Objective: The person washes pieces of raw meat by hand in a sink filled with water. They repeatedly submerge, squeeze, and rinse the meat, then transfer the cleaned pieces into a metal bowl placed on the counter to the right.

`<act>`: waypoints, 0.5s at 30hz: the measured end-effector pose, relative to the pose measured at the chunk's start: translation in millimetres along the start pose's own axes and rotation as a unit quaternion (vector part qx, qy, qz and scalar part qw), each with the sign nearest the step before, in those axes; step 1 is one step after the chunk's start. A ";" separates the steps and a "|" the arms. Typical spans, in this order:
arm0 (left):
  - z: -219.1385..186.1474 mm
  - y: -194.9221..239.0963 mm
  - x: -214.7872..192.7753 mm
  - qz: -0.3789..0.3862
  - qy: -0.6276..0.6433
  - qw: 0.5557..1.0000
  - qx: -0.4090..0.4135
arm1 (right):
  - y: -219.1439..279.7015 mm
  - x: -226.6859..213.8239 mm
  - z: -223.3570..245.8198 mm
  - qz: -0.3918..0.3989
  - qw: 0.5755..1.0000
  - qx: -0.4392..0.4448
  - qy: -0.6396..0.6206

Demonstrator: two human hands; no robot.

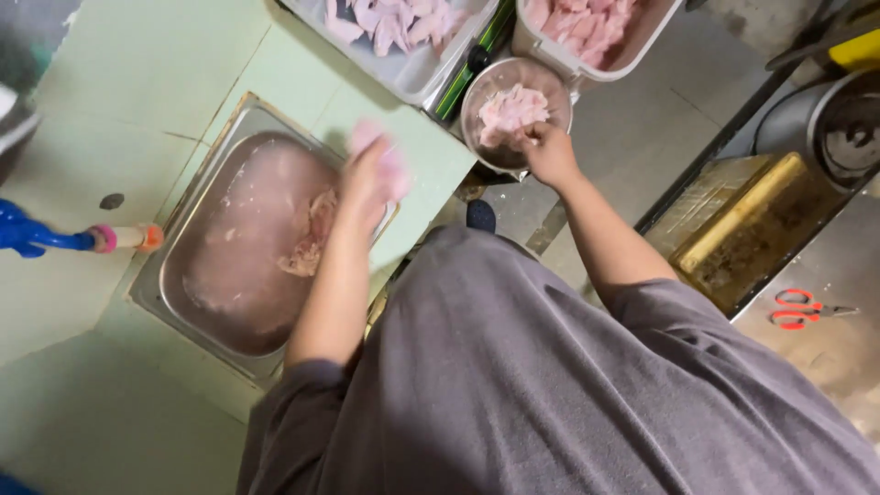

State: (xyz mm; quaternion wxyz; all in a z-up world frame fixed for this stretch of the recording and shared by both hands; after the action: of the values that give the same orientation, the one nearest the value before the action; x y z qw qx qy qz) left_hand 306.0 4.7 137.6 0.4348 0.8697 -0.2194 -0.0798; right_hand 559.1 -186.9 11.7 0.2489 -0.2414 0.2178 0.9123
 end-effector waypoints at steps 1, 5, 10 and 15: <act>-15.3 4.0 30.2 -0.002 0.002 1.000 0.000 | 0.8 -3.7 2.6 0.002 1.000 -0.001 0.000; -66.5 -10.6 168.6 0.310 0.048 0.937 0.154 | 6.2 -7.6 -3.3 0.010 0.987 0.104 -0.124; -68.7 -60.8 226.7 0.194 -0.156 0.854 0.457 | -1.2 -5.3 -35.1 0.040 0.959 0.105 -0.260; 26.8 -68.2 96.3 0.159 -0.117 0.846 0.495 | -7.7 -3.5 -46.0 0.015 0.988 0.032 -0.147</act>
State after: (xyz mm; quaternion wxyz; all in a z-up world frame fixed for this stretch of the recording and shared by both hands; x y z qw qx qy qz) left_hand 404.2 -22.2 72.3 -0.0754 0.9069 -0.4144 0.0084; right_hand 581.3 -205.9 -24.8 0.2719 -0.0931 0.2112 0.9342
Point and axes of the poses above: each hand's wrist, its own y-axis away from the middle knuckle, its own x-axis out of the palm, z = x × y, the point moved 5 cm from there along -y, towards the middle knuckle, and after that the axes turned 9 degrees about z, right-handed, at the moved point
